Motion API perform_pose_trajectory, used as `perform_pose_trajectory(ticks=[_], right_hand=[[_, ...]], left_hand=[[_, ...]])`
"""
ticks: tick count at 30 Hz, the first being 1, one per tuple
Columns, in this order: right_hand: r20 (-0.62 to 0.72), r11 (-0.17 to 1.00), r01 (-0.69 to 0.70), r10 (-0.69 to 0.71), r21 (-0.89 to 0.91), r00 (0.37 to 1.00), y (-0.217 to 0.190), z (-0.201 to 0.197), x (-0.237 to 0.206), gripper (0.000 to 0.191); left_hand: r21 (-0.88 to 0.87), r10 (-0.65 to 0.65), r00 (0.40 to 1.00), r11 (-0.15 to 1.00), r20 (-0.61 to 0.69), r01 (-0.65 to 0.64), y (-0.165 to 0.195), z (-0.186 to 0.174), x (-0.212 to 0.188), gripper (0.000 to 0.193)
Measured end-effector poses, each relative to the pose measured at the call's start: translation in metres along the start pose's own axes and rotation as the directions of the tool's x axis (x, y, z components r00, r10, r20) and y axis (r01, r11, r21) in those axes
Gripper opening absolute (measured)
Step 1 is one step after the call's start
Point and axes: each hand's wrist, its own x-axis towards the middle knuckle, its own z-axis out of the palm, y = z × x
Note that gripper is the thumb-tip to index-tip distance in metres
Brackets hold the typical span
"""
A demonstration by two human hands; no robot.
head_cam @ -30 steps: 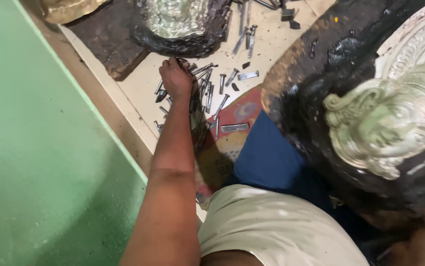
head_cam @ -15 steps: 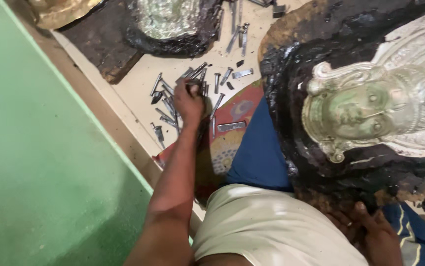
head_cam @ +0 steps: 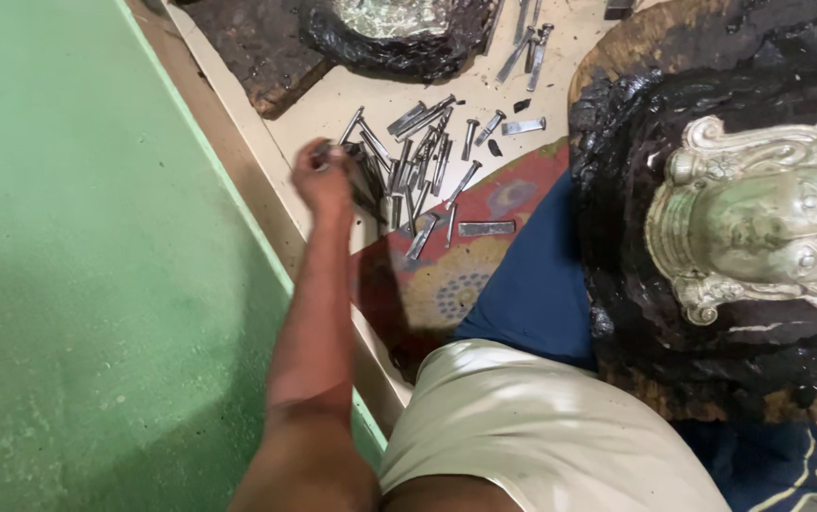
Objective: The person uses a chisel and hammer to carve details into a stone sculpture of a deity's head. They repeatedly select different chisels from a pile on the floor and strike the sculpture to refine its features.
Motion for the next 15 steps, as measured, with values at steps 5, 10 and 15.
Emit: perform_pose_trajectory(ticks=[5, 10, 15], right_hand=[[-0.117, 0.989, 0.003, -0.021, -0.149, 0.993, 0.010, -0.041, 0.013, 0.034], [-0.152, 0.916, 0.066, -0.136, -0.395, 0.979, -0.013, -0.091, 0.017, 0.038], [-0.019, 0.831, 0.439, -0.473, -0.341, 0.881, -0.106, -0.050, -0.033, 0.037]], left_hand=[[-0.374, 0.230, 0.954, 0.916, 0.194, -0.145, 0.029, 0.005, -0.020, 0.039], [-0.389, 0.382, 0.728, 0.905, 0.569, -0.171, 0.105, 0.092, -0.134, 0.038], [-0.450, 0.503, 0.401, 0.864, 0.765, -0.225, 0.182, 0.156, -0.253, 0.043]])
